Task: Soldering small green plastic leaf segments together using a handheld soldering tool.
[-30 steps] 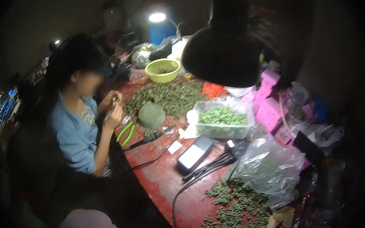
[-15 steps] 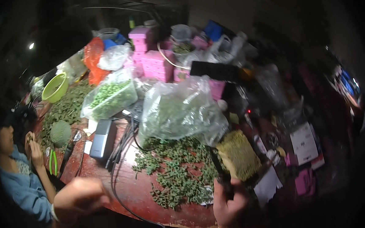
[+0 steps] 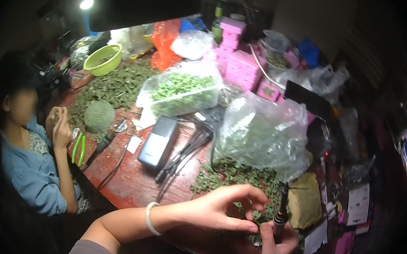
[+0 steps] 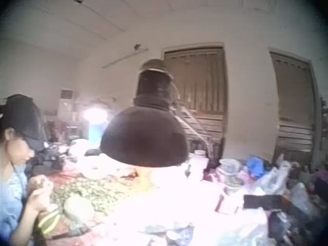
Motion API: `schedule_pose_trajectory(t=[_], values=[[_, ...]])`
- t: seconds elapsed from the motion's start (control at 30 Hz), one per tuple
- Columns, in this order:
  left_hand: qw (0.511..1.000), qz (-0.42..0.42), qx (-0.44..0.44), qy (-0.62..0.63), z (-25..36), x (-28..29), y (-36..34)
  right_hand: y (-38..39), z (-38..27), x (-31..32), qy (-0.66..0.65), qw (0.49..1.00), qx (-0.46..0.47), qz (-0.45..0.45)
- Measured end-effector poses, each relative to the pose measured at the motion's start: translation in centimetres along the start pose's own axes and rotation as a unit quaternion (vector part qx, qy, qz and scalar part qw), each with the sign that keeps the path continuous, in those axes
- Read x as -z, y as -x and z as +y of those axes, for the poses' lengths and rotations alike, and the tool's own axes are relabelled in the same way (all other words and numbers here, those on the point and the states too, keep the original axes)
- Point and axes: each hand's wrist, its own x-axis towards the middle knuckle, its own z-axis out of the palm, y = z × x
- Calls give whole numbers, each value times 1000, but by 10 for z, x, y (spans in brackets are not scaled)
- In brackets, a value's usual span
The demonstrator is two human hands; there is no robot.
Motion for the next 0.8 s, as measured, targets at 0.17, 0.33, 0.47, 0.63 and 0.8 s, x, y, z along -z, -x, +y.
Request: schedule_pose_trajectory(t=[0.17,0.33,0.47,0.63,0.8], values=[[998,-12,29,48,-9,3,4,-2,10,-5,6,1000,14,2],[997,34,-31,59,-21,-3,2,-4,21,40,120,986,101,50],[989,55,-41,131,-22,-8,-2,-8,36,94,297,916,205,174],[974,56,18,220,-17,-9,0,-2,28,102,568,799,118,159],[976,48,23,209,-12,-4,-5,-9,54,121,495,806,234,227]])
